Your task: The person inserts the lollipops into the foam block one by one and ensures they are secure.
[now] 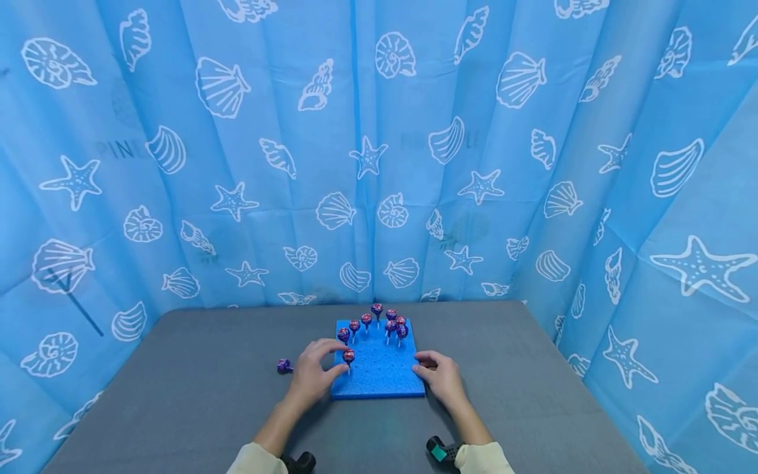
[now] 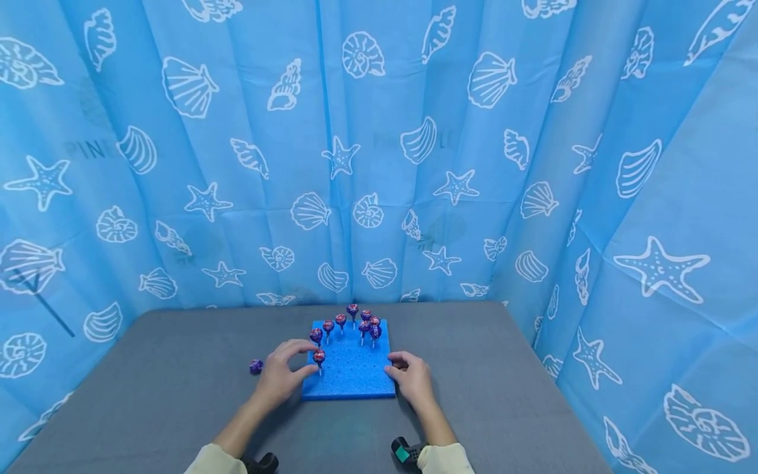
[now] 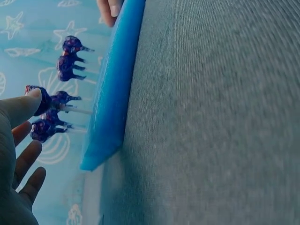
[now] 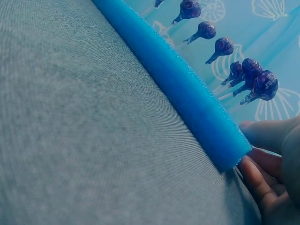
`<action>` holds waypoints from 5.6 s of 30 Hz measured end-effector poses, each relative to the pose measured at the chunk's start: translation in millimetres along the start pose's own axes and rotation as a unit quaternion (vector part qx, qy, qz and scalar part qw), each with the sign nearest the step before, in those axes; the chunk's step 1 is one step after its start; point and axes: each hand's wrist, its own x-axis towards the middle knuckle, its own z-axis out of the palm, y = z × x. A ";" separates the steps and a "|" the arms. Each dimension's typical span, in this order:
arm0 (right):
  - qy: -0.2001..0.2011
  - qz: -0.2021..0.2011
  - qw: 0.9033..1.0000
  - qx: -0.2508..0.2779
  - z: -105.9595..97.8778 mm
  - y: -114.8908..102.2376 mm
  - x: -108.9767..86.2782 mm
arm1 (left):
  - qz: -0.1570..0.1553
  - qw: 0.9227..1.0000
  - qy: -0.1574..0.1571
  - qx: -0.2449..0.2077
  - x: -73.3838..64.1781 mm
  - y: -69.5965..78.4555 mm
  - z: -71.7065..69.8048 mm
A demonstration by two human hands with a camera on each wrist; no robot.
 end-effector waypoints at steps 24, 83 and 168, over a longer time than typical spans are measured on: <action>0.008 0.008 1.000 0.003 1.1 -0.2 0.5 | -0.061 0.995 -0.048 0.063 -10.0 -26.1 -49.6; 0.001 0.005 1.000 -0.003 0.3 0.5 -0.7 | -0.160 0.987 -0.019 0.023 -18.7 -87.2 -73.2; 0.001 0.009 1.000 -0.008 0.4 -0.2 1.1 | 0.099 0.984 0.043 0.140 38.6 39.7 24.4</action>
